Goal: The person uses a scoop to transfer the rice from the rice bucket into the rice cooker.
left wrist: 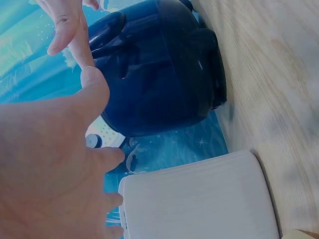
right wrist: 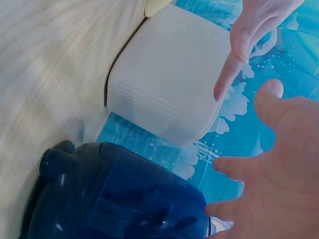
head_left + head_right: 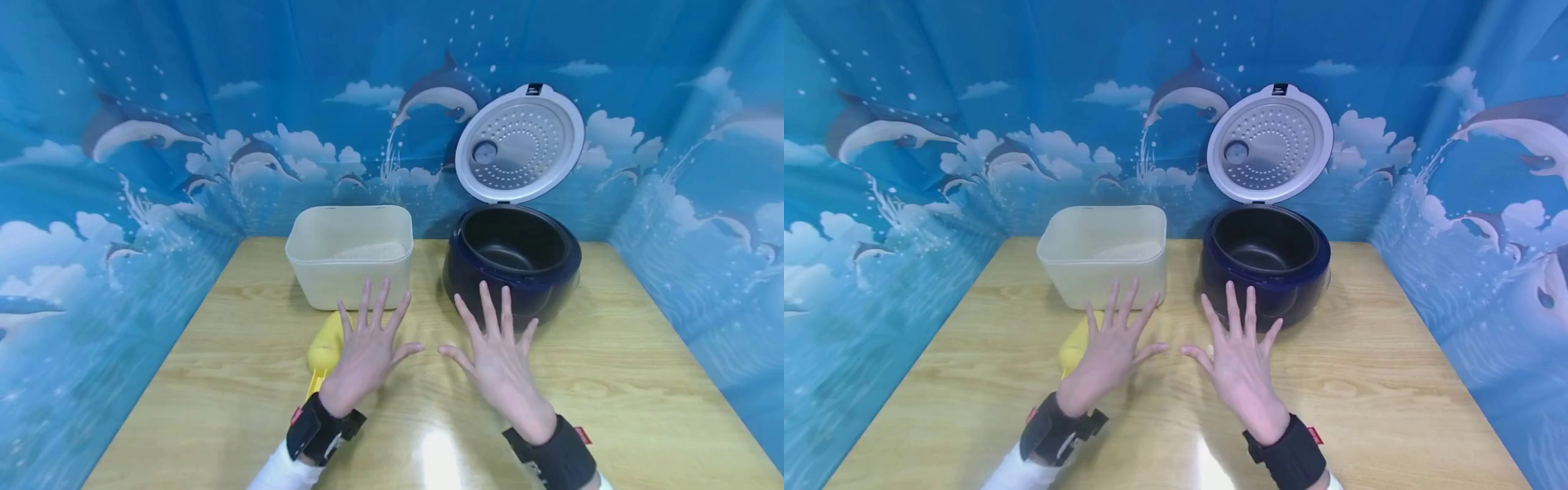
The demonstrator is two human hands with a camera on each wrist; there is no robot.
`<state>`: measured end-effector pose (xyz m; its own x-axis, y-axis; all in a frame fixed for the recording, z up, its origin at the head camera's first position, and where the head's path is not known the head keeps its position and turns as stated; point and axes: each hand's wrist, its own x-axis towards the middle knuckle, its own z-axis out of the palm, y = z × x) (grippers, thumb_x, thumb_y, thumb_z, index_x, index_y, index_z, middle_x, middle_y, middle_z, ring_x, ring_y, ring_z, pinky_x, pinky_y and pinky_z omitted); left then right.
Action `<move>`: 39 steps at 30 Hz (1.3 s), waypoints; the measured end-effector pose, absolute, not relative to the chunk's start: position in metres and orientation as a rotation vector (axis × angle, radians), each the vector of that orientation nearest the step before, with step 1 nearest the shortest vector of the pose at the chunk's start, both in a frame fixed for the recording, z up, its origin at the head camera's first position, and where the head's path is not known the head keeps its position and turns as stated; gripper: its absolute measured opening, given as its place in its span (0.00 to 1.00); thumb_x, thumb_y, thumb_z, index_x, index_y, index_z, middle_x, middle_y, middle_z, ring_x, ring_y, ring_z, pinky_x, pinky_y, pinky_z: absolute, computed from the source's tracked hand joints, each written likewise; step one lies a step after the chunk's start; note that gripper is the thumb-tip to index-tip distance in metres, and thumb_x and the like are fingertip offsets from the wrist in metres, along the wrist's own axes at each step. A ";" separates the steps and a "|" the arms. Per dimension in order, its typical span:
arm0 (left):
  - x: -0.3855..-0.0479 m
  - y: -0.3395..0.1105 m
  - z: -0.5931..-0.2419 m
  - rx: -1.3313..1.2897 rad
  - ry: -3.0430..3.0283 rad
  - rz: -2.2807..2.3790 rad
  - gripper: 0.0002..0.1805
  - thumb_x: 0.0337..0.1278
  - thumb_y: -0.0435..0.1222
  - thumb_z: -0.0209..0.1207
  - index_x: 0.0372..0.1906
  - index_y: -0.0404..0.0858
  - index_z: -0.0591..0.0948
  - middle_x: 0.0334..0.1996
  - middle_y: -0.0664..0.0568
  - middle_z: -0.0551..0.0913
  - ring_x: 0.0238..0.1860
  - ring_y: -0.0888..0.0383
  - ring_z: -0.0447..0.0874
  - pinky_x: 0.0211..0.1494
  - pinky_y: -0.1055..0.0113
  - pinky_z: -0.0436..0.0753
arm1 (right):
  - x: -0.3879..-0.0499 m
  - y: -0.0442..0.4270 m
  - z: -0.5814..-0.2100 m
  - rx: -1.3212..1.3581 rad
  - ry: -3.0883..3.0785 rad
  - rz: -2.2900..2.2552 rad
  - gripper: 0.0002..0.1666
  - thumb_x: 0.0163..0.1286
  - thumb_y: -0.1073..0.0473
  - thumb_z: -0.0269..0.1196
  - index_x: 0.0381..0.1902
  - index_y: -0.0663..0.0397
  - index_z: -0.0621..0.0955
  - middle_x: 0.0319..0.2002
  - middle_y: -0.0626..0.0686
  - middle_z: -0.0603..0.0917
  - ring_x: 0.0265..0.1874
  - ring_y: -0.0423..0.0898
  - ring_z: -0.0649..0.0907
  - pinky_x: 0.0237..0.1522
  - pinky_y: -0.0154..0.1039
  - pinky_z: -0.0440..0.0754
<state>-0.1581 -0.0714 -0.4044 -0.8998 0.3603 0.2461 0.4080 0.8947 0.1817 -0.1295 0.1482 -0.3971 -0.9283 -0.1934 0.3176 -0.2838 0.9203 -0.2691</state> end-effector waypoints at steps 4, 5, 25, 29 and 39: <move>-0.157 -0.072 -0.405 -0.630 -2.780 -0.400 0.43 0.64 0.61 0.58 0.79 0.51 0.61 0.81 0.40 0.48 0.80 0.34 0.37 0.69 0.24 0.43 | -0.129 0.147 -0.398 0.382 -2.770 0.457 0.46 0.68 0.37 0.64 0.79 0.41 0.63 0.81 0.58 0.51 0.79 0.65 0.43 0.61 0.83 0.46; -0.157 -0.072 -0.405 -0.646 -2.757 -0.419 0.42 0.65 0.60 0.58 0.79 0.50 0.62 0.80 0.40 0.50 0.80 0.33 0.38 0.69 0.24 0.44 | -0.129 0.147 -0.398 0.390 -2.761 0.460 0.45 0.68 0.37 0.64 0.78 0.41 0.65 0.80 0.57 0.54 0.79 0.65 0.46 0.62 0.82 0.49; -0.152 -0.075 -0.402 -0.698 -2.544 -0.670 0.14 0.69 0.44 0.63 0.56 0.49 0.84 0.35 0.60 0.90 0.30 0.66 0.86 0.25 0.75 0.74 | -0.146 0.182 -0.373 0.423 -2.272 0.653 0.28 0.68 0.57 0.69 0.14 0.41 0.67 0.14 0.34 0.55 0.13 0.30 0.54 0.18 0.29 0.49; -0.148 -0.082 -0.400 -0.655 -2.578 -0.645 0.10 0.69 0.45 0.63 0.48 0.49 0.87 0.21 0.65 0.84 0.15 0.72 0.71 0.16 0.77 0.60 | -0.158 0.203 -0.355 0.356 -2.286 0.622 0.28 0.71 0.55 0.67 0.14 0.43 0.66 0.13 0.37 0.55 0.12 0.33 0.54 0.17 0.32 0.48; -0.142 -0.111 -0.405 -0.532 -2.529 -0.589 0.04 0.62 0.41 0.69 0.37 0.46 0.89 0.20 0.59 0.84 0.13 0.70 0.68 0.16 0.77 0.62 | -0.197 0.259 -0.325 0.189 -2.298 0.575 0.24 0.77 0.51 0.60 0.20 0.54 0.80 0.09 0.45 0.62 0.09 0.39 0.57 0.16 0.38 0.51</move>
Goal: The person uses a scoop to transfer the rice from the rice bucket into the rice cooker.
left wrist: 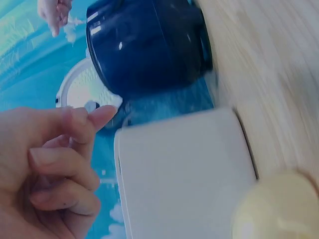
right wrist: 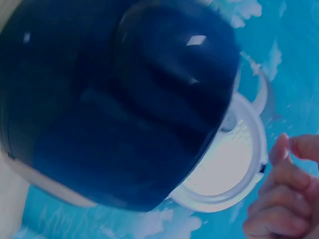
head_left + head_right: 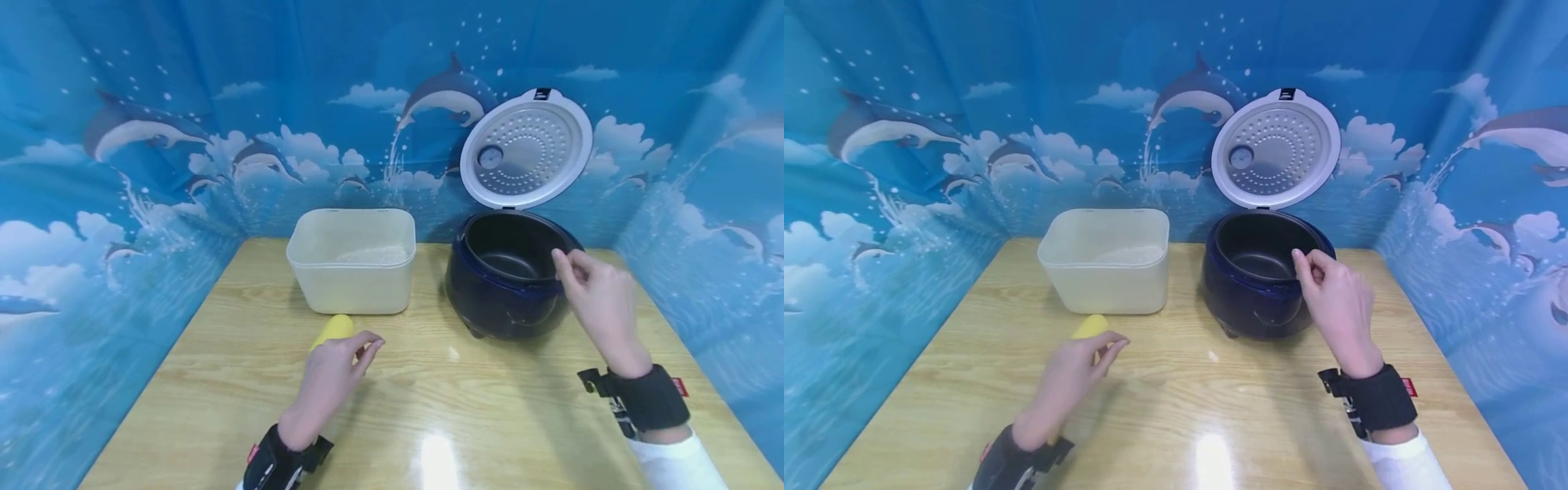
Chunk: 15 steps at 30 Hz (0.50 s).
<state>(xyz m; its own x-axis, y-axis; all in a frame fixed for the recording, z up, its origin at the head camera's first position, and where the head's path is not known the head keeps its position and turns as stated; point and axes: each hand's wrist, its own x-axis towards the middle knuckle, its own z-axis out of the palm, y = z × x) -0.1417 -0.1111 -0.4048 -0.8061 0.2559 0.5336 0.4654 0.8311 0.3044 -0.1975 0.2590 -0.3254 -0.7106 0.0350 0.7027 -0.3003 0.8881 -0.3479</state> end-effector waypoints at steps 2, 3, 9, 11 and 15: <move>-0.140 -0.121 -0.404 -0.468 -2.524 -0.598 0.04 0.63 0.41 0.68 0.37 0.45 0.89 0.17 0.60 0.81 0.13 0.71 0.64 0.16 0.76 0.61 | -0.208 0.269 -0.324 0.152 -2.277 0.556 0.24 0.77 0.51 0.60 0.21 0.57 0.80 0.09 0.46 0.62 0.10 0.41 0.57 0.17 0.40 0.52; -0.139 -0.126 -0.404 -0.431 -2.527 -0.604 0.05 0.64 0.41 0.67 0.37 0.44 0.89 0.16 0.61 0.78 0.12 0.71 0.62 0.16 0.75 0.60 | -0.212 0.273 -0.323 0.121 -2.279 0.557 0.24 0.77 0.51 0.59 0.23 0.58 0.81 0.09 0.47 0.62 0.10 0.43 0.58 0.18 0.42 0.52; -0.127 -0.157 -0.402 -0.182 -2.618 -0.594 0.07 0.67 0.41 0.65 0.40 0.42 0.89 0.15 0.62 0.72 0.12 0.68 0.58 0.17 0.71 0.59 | -0.233 0.296 -0.330 -0.058 -2.340 0.599 0.24 0.79 0.47 0.55 0.40 0.63 0.85 0.24 0.61 0.77 0.20 0.58 0.73 0.22 0.48 0.60; -0.121 -0.166 -0.405 -0.113 -2.672 -0.600 0.08 0.68 0.41 0.64 0.41 0.42 0.88 0.16 0.61 0.74 0.13 0.66 0.60 0.17 0.70 0.61 | -0.238 0.300 -0.334 -0.098 -2.367 0.617 0.27 0.80 0.45 0.52 0.45 0.63 0.85 0.33 0.64 0.79 0.28 0.62 0.76 0.25 0.51 0.63; -0.109 -0.177 -0.417 -0.027 -2.770 -0.616 0.08 0.67 0.41 0.65 0.41 0.40 0.85 0.17 0.60 0.75 0.14 0.66 0.64 0.18 0.70 0.64 | -0.250 0.305 -0.338 -0.168 -2.386 0.643 0.31 0.80 0.41 0.49 0.52 0.63 0.83 0.40 0.66 0.78 0.33 0.65 0.76 0.27 0.54 0.63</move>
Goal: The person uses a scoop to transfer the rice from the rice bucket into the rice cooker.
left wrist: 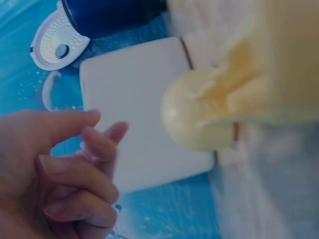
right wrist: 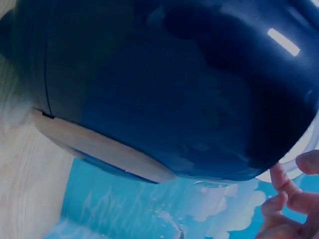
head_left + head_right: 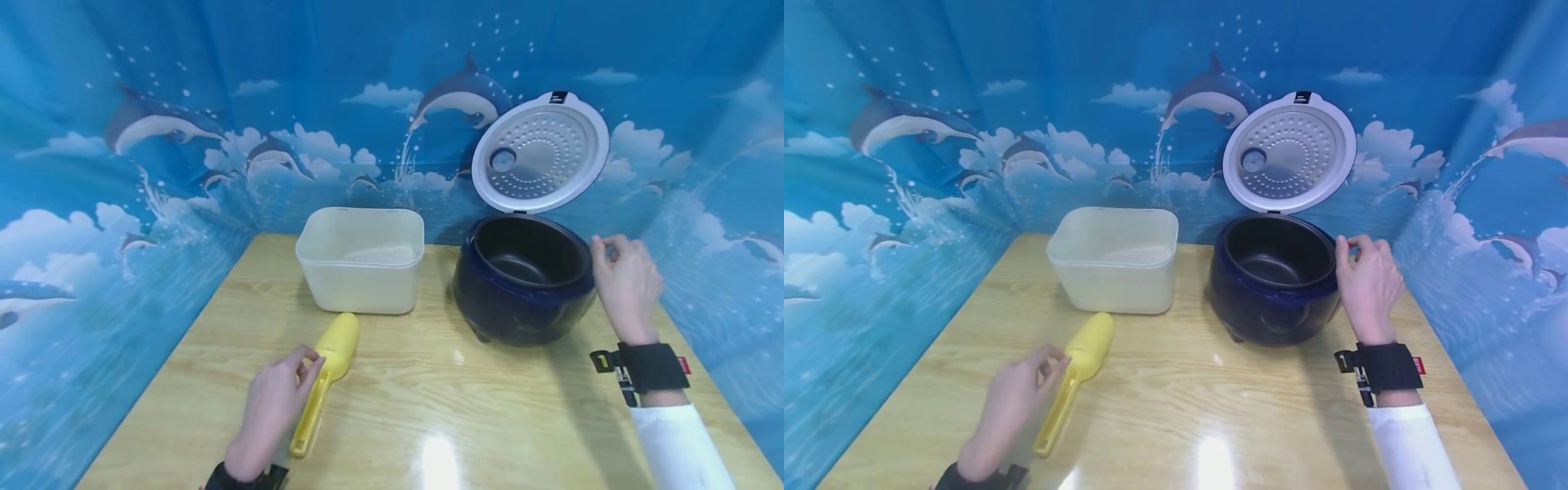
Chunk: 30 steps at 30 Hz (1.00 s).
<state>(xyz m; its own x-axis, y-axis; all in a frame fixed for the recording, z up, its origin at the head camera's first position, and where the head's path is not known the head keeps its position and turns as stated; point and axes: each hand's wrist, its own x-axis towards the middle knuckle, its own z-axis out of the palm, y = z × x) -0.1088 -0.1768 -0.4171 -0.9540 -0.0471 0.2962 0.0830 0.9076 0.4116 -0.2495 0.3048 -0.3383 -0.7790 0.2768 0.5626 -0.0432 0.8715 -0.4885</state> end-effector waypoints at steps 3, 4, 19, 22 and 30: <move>-0.103 -0.180 -0.426 -0.021 -2.786 -0.608 0.11 0.63 0.43 0.68 0.39 0.40 0.82 0.18 0.60 0.76 0.16 0.66 0.67 0.19 0.69 0.67 | -0.256 0.308 -0.340 -0.188 -2.384 0.664 0.32 0.80 0.40 0.48 0.56 0.62 0.82 0.46 0.67 0.78 0.37 0.66 0.76 0.30 0.57 0.65; -0.100 -0.180 -0.429 -0.020 -2.787 -0.606 0.12 0.61 0.44 0.69 0.39 0.40 0.81 0.18 0.60 0.77 0.16 0.66 0.68 0.19 0.68 0.68 | -0.258 0.309 -0.341 -0.180 -2.383 0.674 0.32 0.80 0.41 0.48 0.56 0.63 0.82 0.47 0.67 0.78 0.39 0.67 0.76 0.32 0.58 0.66; -0.070 -0.178 -0.459 0.015 -2.985 -0.531 0.36 0.47 0.55 0.74 0.52 0.34 0.77 0.34 0.50 0.74 0.30 0.58 0.73 0.27 0.59 0.76 | -0.283 0.313 -0.351 -0.016 -2.608 1.049 0.35 0.83 0.49 0.29 0.78 0.61 0.59 0.75 0.68 0.60 0.71 0.70 0.64 0.68 0.65 0.59; -0.069 -0.177 -0.462 0.030 -2.982 -0.543 0.36 0.47 0.53 0.75 0.53 0.32 0.76 0.34 0.50 0.73 0.28 0.58 0.71 0.26 0.60 0.75 | -0.283 0.314 -0.355 -0.029 -2.603 1.162 0.36 0.81 0.49 0.26 0.79 0.57 0.58 0.77 0.64 0.57 0.71 0.67 0.64 0.67 0.62 0.59; -0.076 -0.176 -0.467 0.040 -2.993 -0.523 0.29 0.49 0.41 0.75 0.51 0.30 0.76 0.31 0.49 0.74 0.25 0.57 0.72 0.25 0.61 0.74 | -0.284 0.315 -0.361 0.005 -2.560 1.202 0.36 0.82 0.50 0.26 0.78 0.60 0.61 0.76 0.66 0.60 0.76 0.66 0.56 0.75 0.61 0.51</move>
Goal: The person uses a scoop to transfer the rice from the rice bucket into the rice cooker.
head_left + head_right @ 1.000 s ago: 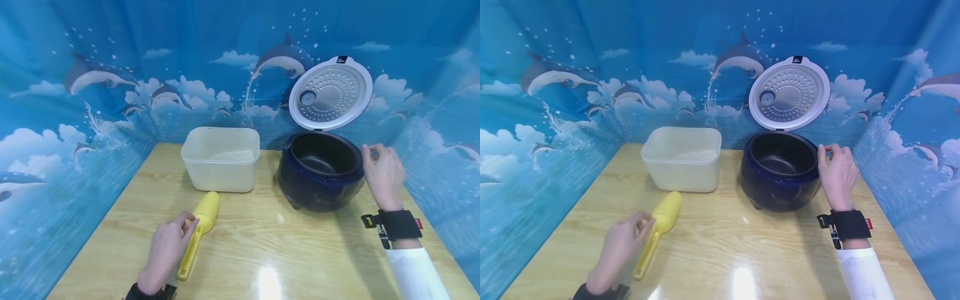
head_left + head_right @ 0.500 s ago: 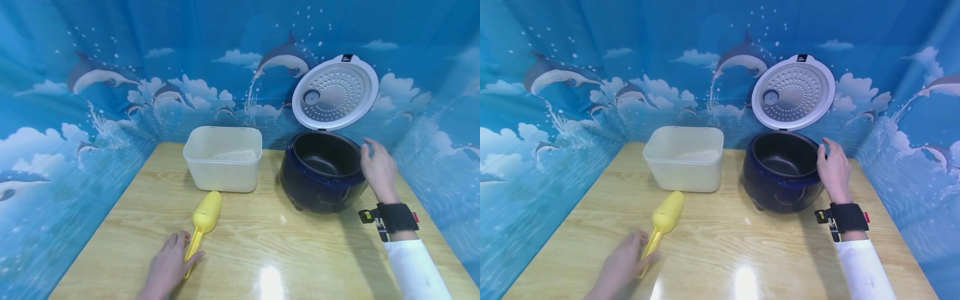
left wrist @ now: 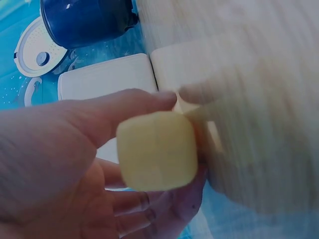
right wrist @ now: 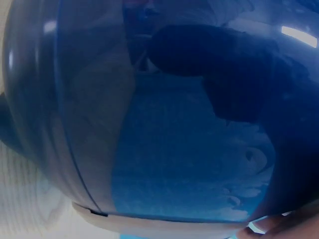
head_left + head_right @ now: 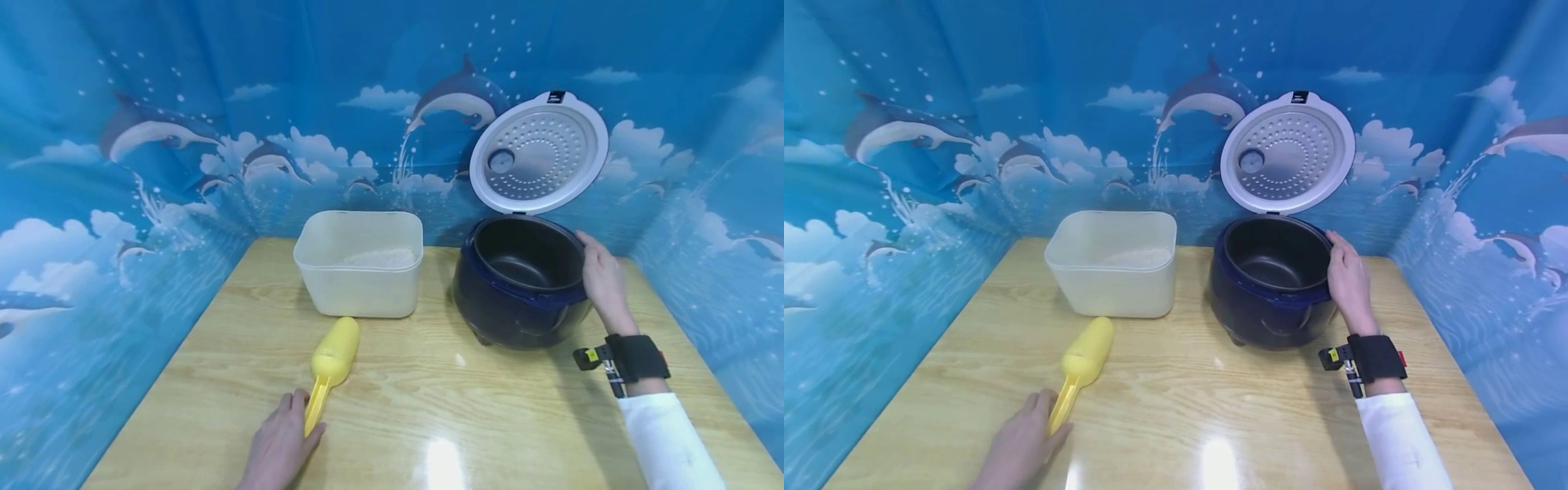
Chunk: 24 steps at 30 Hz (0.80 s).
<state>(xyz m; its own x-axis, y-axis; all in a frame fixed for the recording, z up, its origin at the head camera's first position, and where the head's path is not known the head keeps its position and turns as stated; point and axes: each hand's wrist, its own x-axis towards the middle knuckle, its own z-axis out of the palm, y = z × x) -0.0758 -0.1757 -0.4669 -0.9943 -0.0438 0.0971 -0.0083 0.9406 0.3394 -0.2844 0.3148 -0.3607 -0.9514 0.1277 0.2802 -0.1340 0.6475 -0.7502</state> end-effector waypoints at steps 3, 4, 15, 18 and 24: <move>-0.077 -0.176 -0.467 0.016 -2.977 -0.500 0.27 0.49 0.38 0.75 0.49 0.29 0.76 0.29 0.49 0.74 0.25 0.57 0.72 0.25 0.61 0.74 | -0.285 0.315 -0.361 0.016 -2.555 1.214 0.36 0.82 0.50 0.26 0.78 0.61 0.61 0.77 0.66 0.59 0.76 0.66 0.55 0.75 0.60 0.50; -0.077 -0.176 -0.467 0.009 -2.972 -0.494 0.27 0.49 0.38 0.75 0.49 0.29 0.76 0.29 0.49 0.74 0.24 0.56 0.72 0.24 0.60 0.74 | -0.285 0.315 -0.361 0.022 -2.556 1.213 0.36 0.83 0.50 0.26 0.78 0.62 0.61 0.77 0.66 0.59 0.77 0.67 0.55 0.75 0.60 0.49; -0.077 -0.178 -0.459 0.026 -3.017 -0.415 0.27 0.50 0.37 0.73 0.51 0.27 0.77 0.30 0.47 0.76 0.26 0.54 0.75 0.26 0.57 0.77 | -0.287 0.317 -0.363 0.086 -2.574 1.217 0.36 0.83 0.50 0.26 0.78 0.64 0.58 0.77 0.69 0.56 0.77 0.68 0.53 0.76 0.61 0.46; -0.077 -0.179 -0.455 0.066 -3.023 -0.384 0.27 0.52 0.37 0.73 0.53 0.28 0.77 0.32 0.45 0.79 0.28 0.51 0.79 0.28 0.55 0.79 | -0.287 0.318 -0.363 0.093 -2.583 1.207 0.36 0.83 0.50 0.26 0.78 0.65 0.57 0.77 0.69 0.56 0.77 0.68 0.52 0.75 0.61 0.46; -0.072 -0.190 -0.454 0.004 -2.835 -0.320 0.26 0.48 0.35 0.75 0.53 0.29 0.80 0.33 0.40 0.85 0.29 0.44 0.84 0.26 0.50 0.82 | -0.287 0.316 -0.363 0.095 -2.566 1.216 0.35 0.83 0.50 0.27 0.78 0.66 0.58 0.77 0.70 0.56 0.76 0.69 0.53 0.75 0.62 0.46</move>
<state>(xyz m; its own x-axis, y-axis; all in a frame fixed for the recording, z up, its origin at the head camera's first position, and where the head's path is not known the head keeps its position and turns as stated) -0.0721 -0.1900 -0.4542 -0.9587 -0.0347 0.2822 0.0290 0.9754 0.2187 -0.2868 0.3163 -0.3630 -0.9530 0.0675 0.2954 -0.1858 0.6399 -0.7457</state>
